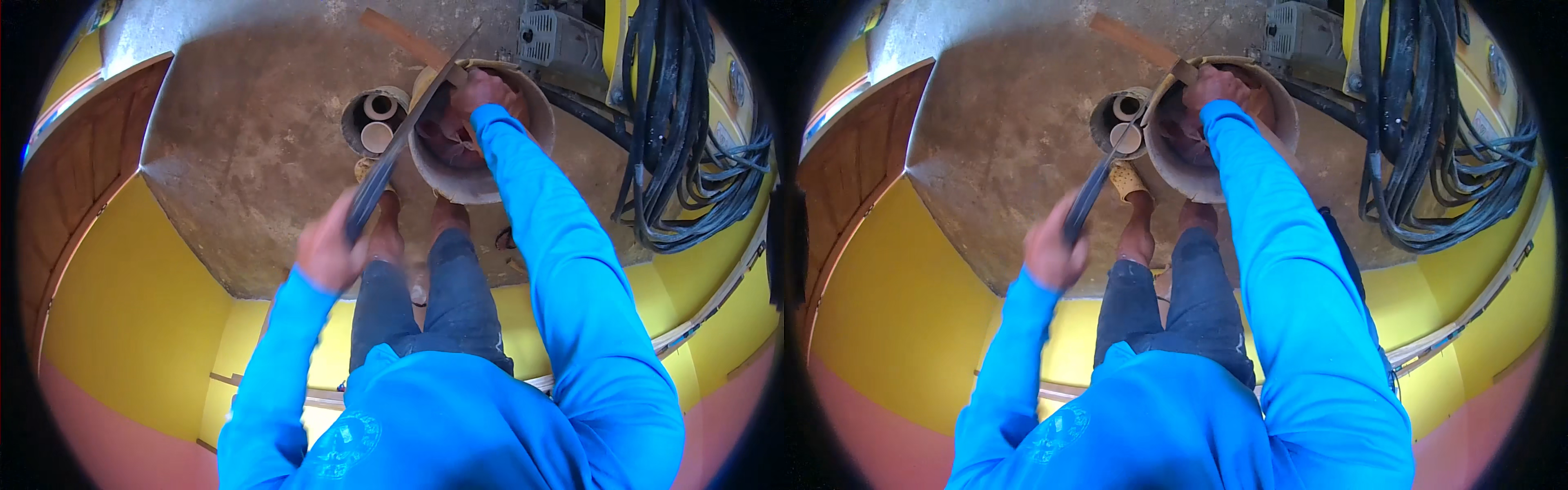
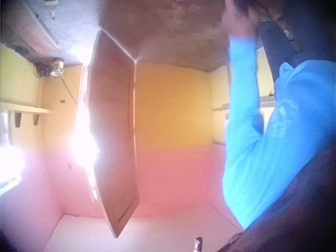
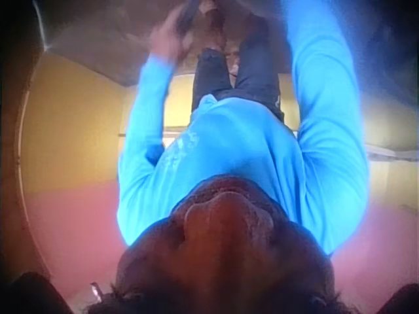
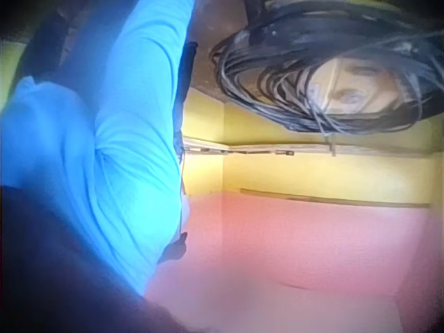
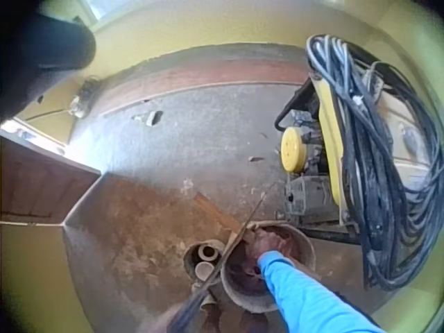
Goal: The person saws a piece of wood by hand and then hammers nails into wood pieces to assemble a frame.
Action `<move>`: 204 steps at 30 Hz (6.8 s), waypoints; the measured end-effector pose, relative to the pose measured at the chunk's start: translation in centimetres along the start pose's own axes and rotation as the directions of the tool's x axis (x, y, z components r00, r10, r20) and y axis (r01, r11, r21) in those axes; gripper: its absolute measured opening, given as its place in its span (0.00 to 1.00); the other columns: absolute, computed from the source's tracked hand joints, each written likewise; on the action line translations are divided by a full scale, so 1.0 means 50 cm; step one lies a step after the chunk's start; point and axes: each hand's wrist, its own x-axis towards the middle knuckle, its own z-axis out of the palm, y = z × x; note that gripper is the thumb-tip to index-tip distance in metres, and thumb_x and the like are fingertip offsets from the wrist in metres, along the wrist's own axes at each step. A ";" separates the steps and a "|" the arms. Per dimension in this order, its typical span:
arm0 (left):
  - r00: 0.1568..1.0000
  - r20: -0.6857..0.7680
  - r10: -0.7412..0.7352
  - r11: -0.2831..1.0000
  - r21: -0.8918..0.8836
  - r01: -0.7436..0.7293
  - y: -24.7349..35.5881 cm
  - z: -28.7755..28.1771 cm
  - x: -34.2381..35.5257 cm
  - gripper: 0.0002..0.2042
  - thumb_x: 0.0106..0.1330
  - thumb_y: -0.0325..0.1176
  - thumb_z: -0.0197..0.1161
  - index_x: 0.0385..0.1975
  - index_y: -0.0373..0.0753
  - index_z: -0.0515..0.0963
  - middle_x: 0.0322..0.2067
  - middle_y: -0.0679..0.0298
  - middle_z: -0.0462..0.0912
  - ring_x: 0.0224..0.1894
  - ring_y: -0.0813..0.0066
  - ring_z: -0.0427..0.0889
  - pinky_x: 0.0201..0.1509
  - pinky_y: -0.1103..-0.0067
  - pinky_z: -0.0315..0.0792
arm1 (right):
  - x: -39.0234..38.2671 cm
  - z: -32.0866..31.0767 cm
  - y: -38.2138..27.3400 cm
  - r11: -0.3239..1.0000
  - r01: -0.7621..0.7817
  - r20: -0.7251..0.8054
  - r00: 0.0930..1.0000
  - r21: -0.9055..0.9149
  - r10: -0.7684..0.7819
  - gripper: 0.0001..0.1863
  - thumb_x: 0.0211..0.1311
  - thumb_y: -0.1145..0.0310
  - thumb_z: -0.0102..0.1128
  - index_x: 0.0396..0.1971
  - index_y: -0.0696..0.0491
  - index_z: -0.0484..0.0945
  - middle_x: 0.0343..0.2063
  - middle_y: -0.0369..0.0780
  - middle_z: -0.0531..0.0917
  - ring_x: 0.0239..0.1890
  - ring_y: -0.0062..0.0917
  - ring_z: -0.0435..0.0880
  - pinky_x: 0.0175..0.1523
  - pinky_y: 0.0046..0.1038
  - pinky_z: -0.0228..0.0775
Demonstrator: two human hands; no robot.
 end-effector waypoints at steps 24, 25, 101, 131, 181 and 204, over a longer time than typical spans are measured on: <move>0.978 -0.155 0.138 0.989 0.082 -0.127 -0.028 0.024 0.156 0.19 0.42 0.27 0.52 0.39 0.40 0.66 0.25 0.48 0.72 0.28 0.50 0.71 0.31 0.67 0.66 | -0.030 -0.024 -0.072 0.986 0.105 -0.036 0.994 0.129 -0.101 0.16 0.39 0.61 0.48 0.32 0.47 0.73 0.31 0.46 0.75 0.37 0.39 0.73 0.43 0.35 0.63; 0.969 -0.185 0.165 0.986 0.060 -0.156 -0.009 0.043 0.189 0.19 0.43 0.25 0.52 0.40 0.39 0.65 0.26 0.48 0.72 0.29 0.51 0.71 0.31 0.68 0.66 | -0.030 -0.019 -0.062 0.992 0.084 -0.051 0.996 0.095 -0.080 0.16 0.39 0.61 0.49 0.32 0.47 0.73 0.31 0.46 0.75 0.37 0.39 0.73 0.43 0.34 0.63; 0.986 -0.114 0.120 0.991 -0.050 -0.126 -0.041 0.072 0.160 0.13 0.41 0.24 0.50 0.30 0.35 0.65 0.21 0.49 0.72 0.25 0.52 0.72 0.27 0.66 0.67 | 0.011 0.016 -0.032 0.996 -0.013 -0.265 0.964 0.090 0.036 0.21 0.33 0.53 0.54 0.29 0.50 0.75 0.31 0.46 0.75 0.37 0.40 0.72 0.44 0.34 0.62; 0.980 -0.149 0.135 0.977 -0.144 -0.156 -0.066 0.050 0.069 0.13 0.43 0.24 0.46 0.32 0.36 0.66 0.17 0.48 0.71 0.22 0.50 0.71 0.25 0.64 0.66 | -0.017 0.007 -0.044 0.999 -0.045 -0.137 0.990 -0.004 0.044 0.20 0.33 0.54 0.55 0.29 0.50 0.74 0.31 0.47 0.75 0.37 0.39 0.72 0.45 0.33 0.63; 0.998 -0.025 -0.051 0.999 -0.008 0.051 -0.001 -0.073 -0.111 0.25 0.38 0.18 0.49 0.42 0.39 0.64 0.28 0.47 0.72 0.33 0.53 0.72 0.34 0.71 0.68 | -0.009 -0.018 -0.017 0.998 0.021 0.003 1.000 0.059 -0.021 0.14 0.40 0.62 0.48 0.30 0.48 0.73 0.29 0.47 0.76 0.35 0.40 0.74 0.44 0.39 0.60; 0.990 -0.108 0.093 0.994 -0.044 -0.099 -0.015 0.025 0.115 0.19 0.42 0.23 0.52 0.39 0.37 0.65 0.23 0.46 0.71 0.28 0.49 0.70 0.28 0.66 0.65 | -0.030 -0.028 -0.042 0.993 0.067 -0.045 0.997 0.096 -0.063 0.12 0.36 0.65 0.52 0.26 0.50 0.74 0.26 0.47 0.76 0.31 0.41 0.74 0.37 0.37 0.65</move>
